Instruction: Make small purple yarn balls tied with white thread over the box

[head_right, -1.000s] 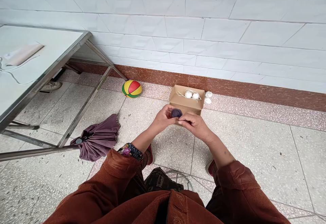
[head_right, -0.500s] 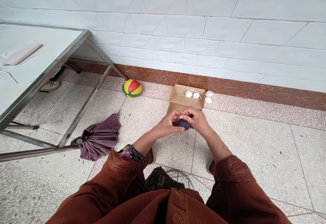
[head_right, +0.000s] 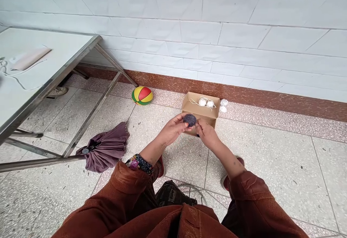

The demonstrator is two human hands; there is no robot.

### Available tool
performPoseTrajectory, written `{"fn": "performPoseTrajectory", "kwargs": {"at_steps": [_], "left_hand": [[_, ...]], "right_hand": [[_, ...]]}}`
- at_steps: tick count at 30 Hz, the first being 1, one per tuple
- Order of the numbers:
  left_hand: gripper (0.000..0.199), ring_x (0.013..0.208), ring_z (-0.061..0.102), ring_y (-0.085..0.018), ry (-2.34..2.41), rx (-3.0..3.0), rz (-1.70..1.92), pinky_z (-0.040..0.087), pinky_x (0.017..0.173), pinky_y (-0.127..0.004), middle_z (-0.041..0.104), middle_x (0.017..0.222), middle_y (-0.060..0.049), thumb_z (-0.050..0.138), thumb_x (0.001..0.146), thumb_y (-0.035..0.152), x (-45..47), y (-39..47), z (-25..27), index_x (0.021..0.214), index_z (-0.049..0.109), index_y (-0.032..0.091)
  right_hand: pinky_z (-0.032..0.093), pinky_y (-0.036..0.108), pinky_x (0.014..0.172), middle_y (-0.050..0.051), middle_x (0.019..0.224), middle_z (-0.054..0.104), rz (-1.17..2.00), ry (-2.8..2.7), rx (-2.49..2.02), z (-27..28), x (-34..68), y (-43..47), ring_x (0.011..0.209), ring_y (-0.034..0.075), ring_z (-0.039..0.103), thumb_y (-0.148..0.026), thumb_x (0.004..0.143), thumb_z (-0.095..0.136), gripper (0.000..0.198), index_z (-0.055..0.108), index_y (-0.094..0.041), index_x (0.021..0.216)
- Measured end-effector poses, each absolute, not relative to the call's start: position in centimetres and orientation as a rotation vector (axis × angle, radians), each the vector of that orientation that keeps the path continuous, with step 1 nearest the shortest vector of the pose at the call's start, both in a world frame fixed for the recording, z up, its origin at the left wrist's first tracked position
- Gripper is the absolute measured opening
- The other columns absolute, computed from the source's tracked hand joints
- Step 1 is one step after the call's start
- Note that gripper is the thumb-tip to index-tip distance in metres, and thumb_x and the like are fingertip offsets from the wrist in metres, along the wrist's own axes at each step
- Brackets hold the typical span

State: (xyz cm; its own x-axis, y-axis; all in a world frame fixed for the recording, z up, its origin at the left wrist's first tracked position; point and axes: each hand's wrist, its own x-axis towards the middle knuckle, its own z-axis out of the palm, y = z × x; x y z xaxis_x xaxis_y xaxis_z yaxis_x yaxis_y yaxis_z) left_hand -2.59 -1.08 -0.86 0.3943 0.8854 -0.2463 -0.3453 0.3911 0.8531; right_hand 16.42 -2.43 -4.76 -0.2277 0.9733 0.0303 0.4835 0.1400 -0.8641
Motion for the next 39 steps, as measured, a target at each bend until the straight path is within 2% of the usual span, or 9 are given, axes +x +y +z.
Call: {"fn": "performPoseTrajectory", "kwargs": {"at_steps": [4,9,16,20,23,27,31,34,39], "left_hand": [[0.046,0.086,0.061,-0.014,1.113,1.106,0.963,0.048,0.081,-0.030,0.069,0.103,-0.005,0.077,0.071,0.025,-2.7,-0.3,-1.9,0.114,0.062,0.017],[0.040,0.081,0.059,-0.014,1.302,1.407,0.932,0.046,0.073,-0.028,0.065,0.100,-0.003,0.075,0.069,0.023,-2.4,-0.2,-2.8,0.106,0.061,0.019],[0.035,0.076,0.056,-0.012,1.107,1.461,0.734,0.045,0.069,-0.027,0.061,0.096,-0.002,0.075,0.067,0.022,-1.1,-1.6,-1.7,0.100,0.062,0.017],[0.038,0.072,0.054,-0.012,0.933,1.297,0.637,0.044,0.070,-0.027,0.060,0.086,0.000,0.076,0.069,0.026,-0.7,-2.1,-1.1,0.102,0.060,0.017],[0.046,0.078,0.057,-0.013,0.854,1.154,0.681,0.045,0.073,-0.028,0.062,0.091,-0.001,0.080,0.068,0.030,-0.7,-2.1,-0.8,0.106,0.057,0.019],[0.063,0.085,0.060,-0.014,0.809,1.042,0.787,0.047,0.075,-0.027,0.064,0.102,-0.002,0.084,0.066,0.030,-0.9,-2.0,-0.6,0.122,0.056,0.024],[0.050,0.095,0.062,-0.016,0.828,0.942,0.872,0.051,0.080,-0.029,0.066,0.110,-0.006,0.081,0.071,0.032,-1.1,-1.8,-0.6,0.116,0.064,0.021],[0.051,0.098,0.062,-0.018,0.861,0.898,0.893,0.052,0.081,-0.030,0.067,0.113,-0.007,0.080,0.071,0.033,-1.4,-1.7,-0.8,0.118,0.065,0.020],[0.048,0.088,0.062,-0.016,0.985,0.979,0.931,0.050,0.076,-0.028,0.069,0.102,-0.005,0.078,0.072,0.031,-1.6,-1.3,-1.4,0.116,0.063,0.019]], "right_hand": [[0.049,0.033,0.071,0.003,0.081,0.066,0.951,-1.973,-1.248,-4.2,16.6,-2.8,0.075,0.020,0.062,-0.039,0.102,0.048,0.024,0.062,-0.024,0.091],[0.051,0.032,0.071,0.003,0.083,0.070,1.068,-1.895,-1.091,-1.8,17.4,-3.1,0.074,0.018,0.064,-0.042,0.098,0.059,0.023,0.069,-0.023,0.090],[0.049,0.033,0.075,0.002,0.080,0.067,0.924,-1.710,-1.127,-1.0,18.7,-2.3,0.077,0.018,0.062,-0.036,0.096,0.065,0.017,0.071,-0.024,0.086],[0.048,0.033,0.076,0.001,0.079,0.065,0.822,-1.653,-1.229,-2.2,18.5,-2.0,0.077,0.019,0.061,-0.041,0.094,0.065,0.020,0.069,-0.024,0.084],[0.047,0.032,0.072,0.001,0.076,0.063,0.864,-1.592,-1.326,-2.9,18.2,-1.9,0.072,0.018,0.058,-0.045,0.095,0.061,0.025,0.064,-0.023,0.081],[0.047,0.030,0.069,0.000,0.076,0.064,1.009,-1.580,-1.367,-3.8,17.8,-2.0,0.071,0.017,0.058,-0.042,0.096,0.056,0.025,0.061,-0.023,0.081],[0.049,0.032,0.071,0.000,0.077,0.065,1.057,-1.646,-1.368,-4.9,17.5,-2.4,0.076,0.020,0.061,-0.043,0.094,0.057,0.021,0.064,-0.024,0.088],[0.051,0.033,0.072,0.001,0.076,0.065,1.039,-1.686,-1.346,-5.2,17.3,-2.6,0.078,0.021,0.063,-0.044,0.096,0.057,0.022,0.066,-0.024,0.089],[0.051,0.033,0.074,0.002,0.081,0.068,1.028,-1.773,-1.281,-3.9,17.0,-2.9,0.077,0.020,0.064,-0.040,0.097,0.057,0.023,0.067,-0.023,0.085]]}}
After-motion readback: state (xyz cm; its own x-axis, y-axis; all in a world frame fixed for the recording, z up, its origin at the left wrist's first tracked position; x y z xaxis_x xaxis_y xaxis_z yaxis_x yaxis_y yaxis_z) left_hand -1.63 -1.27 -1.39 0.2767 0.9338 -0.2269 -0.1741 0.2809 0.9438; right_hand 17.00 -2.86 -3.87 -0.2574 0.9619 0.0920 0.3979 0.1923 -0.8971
